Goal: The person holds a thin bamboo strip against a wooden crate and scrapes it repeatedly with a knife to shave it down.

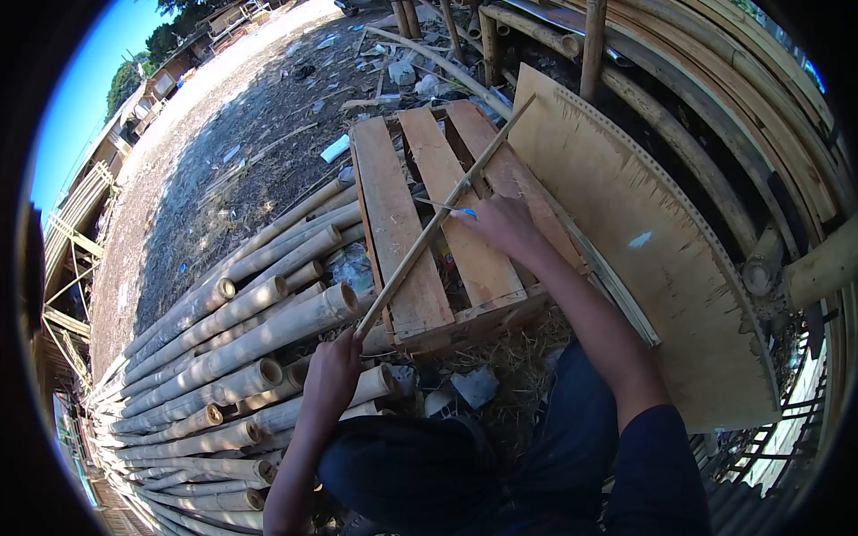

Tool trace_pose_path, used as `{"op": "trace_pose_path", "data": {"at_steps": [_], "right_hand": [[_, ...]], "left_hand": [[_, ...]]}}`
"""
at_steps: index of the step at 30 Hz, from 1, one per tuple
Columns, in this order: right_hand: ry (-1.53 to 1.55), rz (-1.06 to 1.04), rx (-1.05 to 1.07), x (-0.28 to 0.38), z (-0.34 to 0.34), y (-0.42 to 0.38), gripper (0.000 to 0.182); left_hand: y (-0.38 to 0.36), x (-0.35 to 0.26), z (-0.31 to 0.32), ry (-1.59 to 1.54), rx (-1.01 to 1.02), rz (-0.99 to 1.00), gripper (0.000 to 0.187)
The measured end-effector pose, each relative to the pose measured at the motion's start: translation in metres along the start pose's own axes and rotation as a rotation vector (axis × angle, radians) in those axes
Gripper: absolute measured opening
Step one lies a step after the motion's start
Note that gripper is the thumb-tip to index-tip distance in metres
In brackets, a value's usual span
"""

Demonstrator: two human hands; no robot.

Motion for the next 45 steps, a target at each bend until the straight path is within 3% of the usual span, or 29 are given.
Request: {"op": "trace_pose_path", "data": {"at_steps": [1,3,5,8,11,14,18,20,24,27,29,31,33,34,36,40,41,42,43,45], "right_hand": [[0.003,0.003,0.006,-0.011,-0.001,0.005,0.062],[0.123,0.216,-0.114,-0.042,-0.014,0.022,0.061],[0.090,0.158,-0.120,-0.041,-0.007,0.021,0.060],[-0.035,0.048,0.050,0.001,-0.012,0.001,0.060],[0.042,0.221,-0.077,-0.046,-0.007,0.022,0.059],[-0.020,0.141,-0.137,-0.034,0.001,0.018,0.059],[-0.049,0.062,-0.066,-0.029,0.002,0.010,0.058],[0.024,0.280,-0.103,-0.059,-0.007,0.023,0.057],[-0.025,0.156,-0.193,-0.036,0.009,0.012,0.057],[-0.009,0.141,-0.064,-0.024,-0.001,0.011,0.058],[0.028,0.342,-0.068,-0.051,-0.005,0.023,0.059],[0.004,0.293,-0.101,-0.051,0.004,0.020,0.059],[-0.029,0.106,-0.250,-0.044,0.008,0.014,0.059],[-0.031,0.110,-0.254,-0.046,0.002,0.016,0.059],[0.004,0.318,-0.116,-0.056,-0.004,0.019,0.059],[0.005,0.318,-0.146,-0.056,-0.004,0.020,0.059],[0.053,0.210,-0.109,-0.048,0.001,0.017,0.060],[0.101,0.101,-0.073,-0.037,0.003,0.014,0.061],[0.101,0.101,-0.076,-0.027,0.002,0.011,0.061],[0.086,-0.015,0.029,-0.008,0.006,0.008,0.062]], "left_hand": [[-0.003,-0.001,-0.001,0.005,0.000,0.006,0.029],[-0.005,-0.004,-0.002,-0.003,0.000,-0.005,0.030],[-0.001,-0.007,-0.004,-0.021,-0.025,-0.011,0.031],[0.001,-0.003,-0.002,-0.002,-0.017,-0.002,0.031],[-0.003,-0.001,0.000,0.007,-0.011,0.024,0.029],[-0.002,-0.005,-0.002,-0.009,-0.017,0.020,0.029],[-0.002,0.001,-0.002,-0.037,-0.002,0.003,0.031],[-0.002,0.001,-0.004,-0.046,-0.007,0.011,0.032],[-0.002,0.003,-0.005,-0.102,0.032,-0.031,0.033],[-0.002,0.001,-0.005,-0.092,0.025,-0.018,0.033],[-0.003,-0.001,-0.007,-0.063,0.009,-0.011,0.034],[-0.003,-0.003,-0.008,-0.048,0.012,-0.026,0.034],[-0.002,0.001,-0.007,-0.064,0.021,-0.023,0.035],[-0.001,0.003,-0.006,-0.079,0.034,-0.019,0.035],[-0.002,0.004,-0.006,-0.125,0.061,-0.028,0.036],[0.004,0.008,-0.014,-0.288,0.184,-0.113,0.038],[0.007,0.011,-0.017,-0.290,0.184,-0.110,0.038],[0.010,0.017,-0.017,-0.483,0.285,-0.201,0.039],[0.012,0.019,-0.017,-0.674,0.385,-0.292,0.040],[0.015,0.017,-0.021,-0.752,0.398,-0.331,0.039]]}}
Point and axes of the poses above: each hand's wrist, its own y-axis towards the middle knuckle, its own z-axis out of the palm, x = y × z, the point moved 2 cm from there along y, towards the middle knuckle, and after that the axes turned 1 degree about y, right-handed, at the moved point
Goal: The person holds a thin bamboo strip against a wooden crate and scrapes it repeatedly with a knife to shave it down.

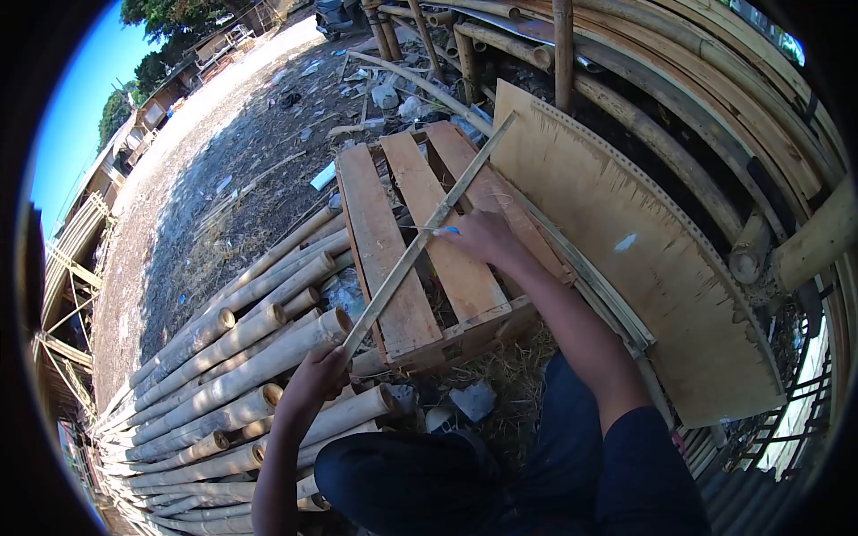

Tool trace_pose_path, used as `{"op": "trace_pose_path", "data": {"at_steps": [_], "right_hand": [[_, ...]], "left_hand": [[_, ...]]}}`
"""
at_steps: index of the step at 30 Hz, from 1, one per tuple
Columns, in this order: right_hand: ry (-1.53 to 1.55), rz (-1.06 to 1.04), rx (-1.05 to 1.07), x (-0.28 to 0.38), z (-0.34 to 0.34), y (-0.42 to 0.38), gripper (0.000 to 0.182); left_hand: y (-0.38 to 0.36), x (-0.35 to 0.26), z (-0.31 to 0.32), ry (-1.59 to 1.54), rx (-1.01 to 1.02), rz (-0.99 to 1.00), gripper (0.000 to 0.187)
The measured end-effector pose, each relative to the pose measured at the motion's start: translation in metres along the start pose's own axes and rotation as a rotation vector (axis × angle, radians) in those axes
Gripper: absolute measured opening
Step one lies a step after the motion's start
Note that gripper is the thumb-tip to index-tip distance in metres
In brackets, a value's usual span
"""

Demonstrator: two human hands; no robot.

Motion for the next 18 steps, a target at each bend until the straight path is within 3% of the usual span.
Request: {"op": "trace_pose_path", "data": {"at_steps": [3,7,10,13,18], "right_hand": [[0.005,0.006,-0.075,0.003,0.005,0.001,0.060],[-0.036,0.112,-0.224,-0.001,0.000,0.002,0.057],[0.011,-0.046,-0.126,0.019,0.011,-0.014,0.058],[-0.018,0.035,-0.128,0.009,-0.005,-0.012,0.059],[-0.092,0.041,-0.162,0.001,-0.004,-0.008,0.058]], "left_hand": [[0.002,0.003,-0.002,-0.008,0.017,-0.009,0.041],[-0.002,0.006,0.008,0.287,-0.098,0.087,0.045],[0.000,0.006,0.010,0.387,-0.144,0.195,0.045],[-0.006,0.007,0.012,0.378,-0.136,0.109,0.044],[-0.006,0.004,0.021,0.499,-0.237,0.327,0.046]]}}
Point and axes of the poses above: each hand's wrist, its own y-axis towards the middle knuckle, its own z-axis out of the palm, x = y × z, the point moved 2 cm from there along y, towards the middle knuckle, and after that the axes turned 1 degree about y, right-handed, at the moved point
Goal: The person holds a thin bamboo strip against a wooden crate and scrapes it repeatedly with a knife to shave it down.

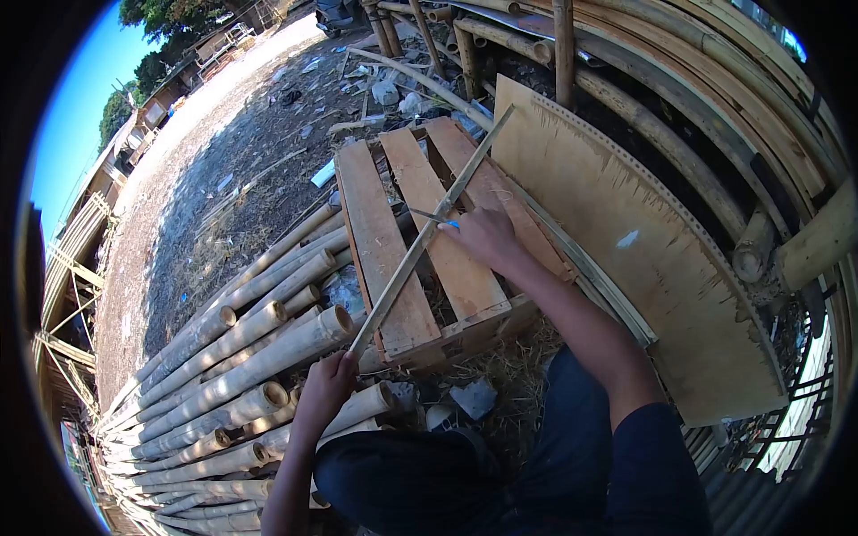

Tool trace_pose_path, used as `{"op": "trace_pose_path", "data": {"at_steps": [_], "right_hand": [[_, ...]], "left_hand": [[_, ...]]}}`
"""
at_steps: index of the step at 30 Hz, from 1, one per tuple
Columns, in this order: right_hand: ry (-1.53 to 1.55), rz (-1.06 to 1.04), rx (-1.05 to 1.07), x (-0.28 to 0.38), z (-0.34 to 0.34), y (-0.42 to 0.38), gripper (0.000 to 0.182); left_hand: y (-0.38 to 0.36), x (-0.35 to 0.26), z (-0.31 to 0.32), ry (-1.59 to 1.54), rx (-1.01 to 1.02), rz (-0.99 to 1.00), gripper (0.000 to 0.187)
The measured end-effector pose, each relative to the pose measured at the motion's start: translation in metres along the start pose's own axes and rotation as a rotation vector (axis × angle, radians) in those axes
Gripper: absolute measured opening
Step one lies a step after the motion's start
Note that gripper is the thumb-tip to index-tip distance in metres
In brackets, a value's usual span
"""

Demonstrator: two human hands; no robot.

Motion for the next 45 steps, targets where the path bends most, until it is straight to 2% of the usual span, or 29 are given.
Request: {"op": "trace_pose_path", "data": {"at_steps": [2,4,7,10,11,14,17,21,23,26,28,30,31,33,38,40,42,45], "right_hand": [[0.012,-0.043,0.053,-0.002,0.002,0.001,0.058],[-0.018,0.017,-0.081,-0.023,0.000,0.015,0.057],[0.014,-0.056,-0.075,0.000,0.016,0.001,0.057],[-0.001,0.013,-0.150,-0.015,0.005,0.006,0.057],[-0.052,0.010,-0.058,-0.022,0.007,0.014,0.056],[-0.002,-0.085,-0.026,0.006,0.018,-0.001,0.055],[-0.098,0.051,-0.095,-0.020,0.003,0.014,0.055],[-0.073,0.091,-0.040,-0.004,0.002,0.011,0.057],[0.067,0.132,-0.120,-0.010,-0.006,0.010,0.058],[0.121,0.145,-0.063,-0.019,-0.015,0.010,0.060],[0.107,0.140,-0.065,-0.028,-0.004,0.010,0.061],[0.093,0.130,-0.069,-0.030,0.001,0.010,0.061],[0.093,0.141,-0.056,-0.027,0.002,0.009,0.061],[0.087,0.149,-0.046,-0.023,0.001,0.008,0.061],[0.165,0.166,0.002,-0.017,-0.002,0.008,0.059],[0.121,0.186,-0.032,-0.019,0.001,0.006,0.057],[0.215,0.069,-0.176,-0.019,-0.003,0.001,0.057],[0.093,0.120,-0.065,-0.021,-0.009,0.006,0.058]], "left_hand": [[-0.001,0.000,0.000,-0.001,0.009,-0.012,0.048],[-0.007,-0.001,0.000,-0.070,0.047,-0.080,0.048],[-0.002,0.002,0.002,-0.046,0.024,-0.033,0.048],[-0.006,0.013,0.001,-0.090,0.053,-0.075,0.048],[-0.008,0.013,0.001,-0.085,0.057,-0.079,0.048],[-0.002,0.006,0.003,-0.049,0.026,-0.057,0.048],[-0.008,0.008,0.001,-0.070,0.072,-0.096,0.048],[-0.007,0.000,-0.003,-0.017,0.020,-0.039,0.046],[-0.011,0.001,-0.011,0.013,0.023,-0.039,0.042],[-0.023,0.005,-0.020,0.095,0.029,-0.070,0.041],[-0.029,0.003,-0.025,0.116,0.020,-0.004,0.039],[-0.032,-0.001,-0.029,0.030,0.141,-0.183,0.034],[-0.030,-0.003,-0.028,0.027,0.136,-0.181,0.034],[-0.024,-0.013,-0.027,0.263,0.049,-0.006,0.037],[0.020,-0.035,-0.004,0.355,0.012,0.082,0.048],[0.036,-0.044,0.010,0.457,0.014,0.121,0.047],[0.047,-0.048,0.021,0.445,0.013,0.148,0.043],[0.057,-0.047,0.031,0.505,-0.045,0.184,0.041]]}}
Point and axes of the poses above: each hand's wrist, its own y-axis towards the middle knuckle, its own z-axis out of the palm, x = y × z, the point moved 2 cm from there along y, towards the middle knuckle, and after that the axes turned 1 degree about y, right-handed, at the moved point
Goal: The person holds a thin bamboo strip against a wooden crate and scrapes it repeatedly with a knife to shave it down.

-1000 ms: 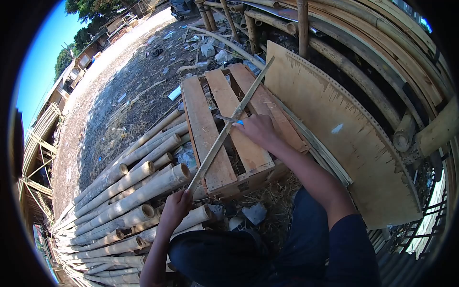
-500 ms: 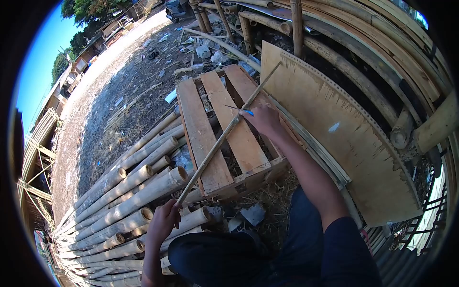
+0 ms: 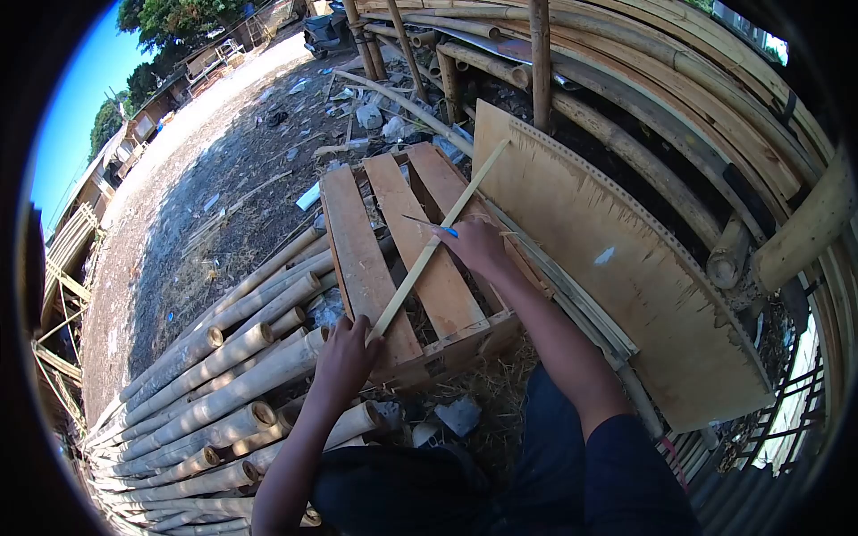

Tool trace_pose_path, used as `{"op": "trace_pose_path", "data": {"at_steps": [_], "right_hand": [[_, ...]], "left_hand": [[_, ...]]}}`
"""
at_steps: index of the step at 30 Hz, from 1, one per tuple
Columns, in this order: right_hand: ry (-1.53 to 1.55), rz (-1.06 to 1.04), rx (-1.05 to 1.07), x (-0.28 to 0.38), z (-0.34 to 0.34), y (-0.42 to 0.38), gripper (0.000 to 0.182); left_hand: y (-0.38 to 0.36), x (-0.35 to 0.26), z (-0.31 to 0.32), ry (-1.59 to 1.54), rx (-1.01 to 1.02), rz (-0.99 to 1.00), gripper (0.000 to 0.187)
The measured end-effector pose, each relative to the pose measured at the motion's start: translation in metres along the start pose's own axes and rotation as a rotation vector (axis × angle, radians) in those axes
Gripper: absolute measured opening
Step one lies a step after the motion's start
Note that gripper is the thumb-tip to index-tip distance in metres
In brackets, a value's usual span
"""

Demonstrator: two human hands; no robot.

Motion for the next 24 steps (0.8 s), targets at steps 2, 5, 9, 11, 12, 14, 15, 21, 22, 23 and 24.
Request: {"op": "trace_pose_path", "data": {"at_steps": [2,5,9,11,12,14,15,21,22,23,24], "right_hand": [[0.022,0.011,0.010,-0.006,0.004,0.005,0.058],[0.064,0.030,0.012,-0.010,0.000,0.007,0.060],[0.069,0.041,-0.001,-0.012,-0.006,0.006,0.061],[0.083,0.024,-0.011,-0.014,-0.004,0.005,0.062],[0.071,0.018,0.021,-0.015,-0.004,0.006,0.062],[0.061,0.012,0.053,-0.015,-0.003,0.007,0.062],[0.069,-0.004,0.069,-0.015,-0.002,0.006,0.063],[0.057,-0.045,0.177,0.007,0.006,-0.001,0.065],[0.052,-0.084,0.146,0.009,0.007,-0.002,0.064],[0.054,-0.083,0.149,0.008,0.008,-0.002,0.064],[0.026,-0.074,0.120,0.005,0.009,0.001,0.063]], "left_hand": [[0.008,-0.002,-0.001,0.010,-0.089,0.028,0.038],[0.017,-0.010,-0.001,-0.019,-0.078,-0.043,0.035],[0.020,-0.015,0.009,0.073,-0.229,0.081,0.034],[0.022,-0.011,0.011,-0.029,-0.170,0.078,0.028],[0.023,-0.007,0.012,-0.029,-0.169,0.075,0.028],[0.027,0.003,0.014,-0.191,-0.199,0.077,0.020],[0.028,0.006,0.013,-0.191,-0.197,0.076,0.020],[0.031,0.013,0.014,-0.335,-0.222,0.098,0.025],[0.032,0.015,0.014,-0.368,-0.189,0.087,0.026],[0.034,0.018,0.013,-0.402,-0.157,0.077,0.027],[0.035,0.020,0.013,-0.401,-0.156,0.074,0.027]]}}
Point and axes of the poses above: each hand's wrist, its own y-axis towards the middle knuckle, its own z-axis out of the palm, x = y × z, the point moved 2 cm from there along y, towards the middle knuckle, and after that the axes turned 1 degree about y, right-handed, at the moved point
